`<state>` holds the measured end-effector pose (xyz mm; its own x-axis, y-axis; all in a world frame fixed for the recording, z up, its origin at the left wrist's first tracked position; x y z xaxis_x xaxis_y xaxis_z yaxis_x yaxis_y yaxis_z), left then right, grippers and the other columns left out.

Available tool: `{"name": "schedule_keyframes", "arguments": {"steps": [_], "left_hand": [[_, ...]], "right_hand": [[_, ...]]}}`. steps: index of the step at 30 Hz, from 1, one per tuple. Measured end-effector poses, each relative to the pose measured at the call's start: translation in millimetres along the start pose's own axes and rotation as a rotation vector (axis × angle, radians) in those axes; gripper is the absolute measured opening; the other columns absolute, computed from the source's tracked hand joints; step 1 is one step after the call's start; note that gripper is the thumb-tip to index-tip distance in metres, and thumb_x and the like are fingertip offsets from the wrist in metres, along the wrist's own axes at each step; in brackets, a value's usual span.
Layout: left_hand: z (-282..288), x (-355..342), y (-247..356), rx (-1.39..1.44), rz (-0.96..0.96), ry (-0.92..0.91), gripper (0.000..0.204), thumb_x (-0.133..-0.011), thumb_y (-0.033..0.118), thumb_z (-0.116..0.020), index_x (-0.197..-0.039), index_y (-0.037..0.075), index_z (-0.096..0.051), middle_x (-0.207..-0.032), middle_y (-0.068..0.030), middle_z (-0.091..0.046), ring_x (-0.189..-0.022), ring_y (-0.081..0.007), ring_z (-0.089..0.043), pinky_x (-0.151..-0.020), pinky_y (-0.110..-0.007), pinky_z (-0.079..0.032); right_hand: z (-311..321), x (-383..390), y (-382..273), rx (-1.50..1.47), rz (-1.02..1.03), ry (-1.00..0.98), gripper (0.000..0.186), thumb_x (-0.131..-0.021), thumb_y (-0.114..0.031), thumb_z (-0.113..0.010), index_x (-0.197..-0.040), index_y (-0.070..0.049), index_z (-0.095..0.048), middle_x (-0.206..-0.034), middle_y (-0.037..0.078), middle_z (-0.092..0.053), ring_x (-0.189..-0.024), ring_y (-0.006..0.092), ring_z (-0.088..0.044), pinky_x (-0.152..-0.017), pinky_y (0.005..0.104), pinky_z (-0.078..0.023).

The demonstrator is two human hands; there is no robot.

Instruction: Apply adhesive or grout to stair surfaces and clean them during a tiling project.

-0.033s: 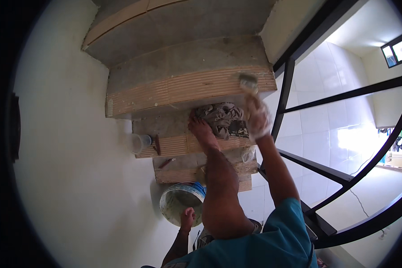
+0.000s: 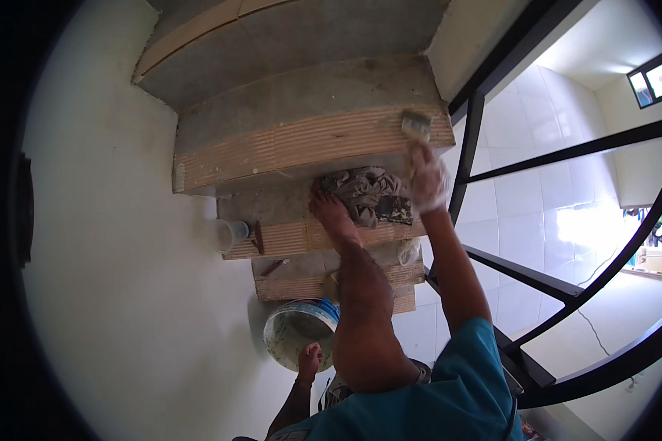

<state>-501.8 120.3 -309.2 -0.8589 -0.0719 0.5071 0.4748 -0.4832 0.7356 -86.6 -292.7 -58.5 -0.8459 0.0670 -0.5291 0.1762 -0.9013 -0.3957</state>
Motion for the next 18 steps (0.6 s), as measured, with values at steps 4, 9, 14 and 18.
{"name": "schedule_keyframes", "arguments": {"steps": [4, 9, 14, 18], "left_hand": [[15.5, 26.6, -7.2, 0.162, 0.441, -0.028, 0.02, -0.078, 0.02, -0.051, -0.088, 0.004, -0.054, -0.072, -0.0056, -0.054, -0.058, -0.0143, -0.054, -0.05, -0.025, -0.043], [24.6, 37.8, -15.0, 0.203, 0.594, -0.057, 0.021, -0.079, 0.022, -0.049, -0.091, 0.005, -0.053, -0.074, -0.0036, -0.053, -0.061, -0.0134, -0.055, -0.05, -0.024, -0.043], [34.4, 16.0, 24.6, 0.144, 0.443, 0.051, 0.023, -0.08, 0.023, -0.049, -0.087, 0.002, -0.056, -0.073, -0.0078, -0.056, -0.057, -0.0158, -0.057, -0.048, -0.025, -0.044], [26.1, 0.2, 78.5, 0.117, 0.28, -0.009, 0.022, -0.08, 0.022, -0.052, -0.09, 0.003, -0.054, -0.075, -0.0064, -0.056, -0.058, -0.0127, -0.056, -0.049, -0.024, -0.043]], "right_hand": [[-0.8, -9.2, -10.1, 0.086, -0.058, -0.092, 0.026, -0.074, -0.012, -0.051, -0.1, -0.011, -0.051, -0.103, 0.009, -0.052, -0.085, 0.0275, -0.054, -0.067, 0.0361, -0.046], [-4.2, -2.1, 11.8, -0.136, -0.122, -0.033, 0.028, -0.072, -0.013, -0.053, -0.1, -0.013, -0.051, -0.105, 0.009, -0.05, -0.083, 0.0259, -0.055, -0.067, 0.0351, -0.047], [-21.4, -3.8, -37.9, 0.066, 0.065, -0.294, 0.032, -0.074, -0.018, -0.051, -0.106, -0.011, -0.05, -0.11, 0.008, -0.048, -0.086, 0.0252, -0.054, -0.069, 0.0329, -0.047], [-13.7, 22.3, 31.8, -0.967, -0.523, 0.032, 0.037, -0.074, -0.018, -0.054, -0.108, -0.005, -0.049, -0.11, 0.006, -0.049, -0.086, 0.0161, -0.052, -0.07, 0.0264, -0.045]]}}
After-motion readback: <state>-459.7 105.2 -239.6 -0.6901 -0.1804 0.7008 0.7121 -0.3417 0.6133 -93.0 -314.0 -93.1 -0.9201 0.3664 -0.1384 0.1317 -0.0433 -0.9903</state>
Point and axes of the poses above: each hand's wrist, its own x-axis away from the middle knuckle, its own z-axis out of the back of the hand, y = z × x, the point moved 8 cm from there along -x, towards the middle knuckle
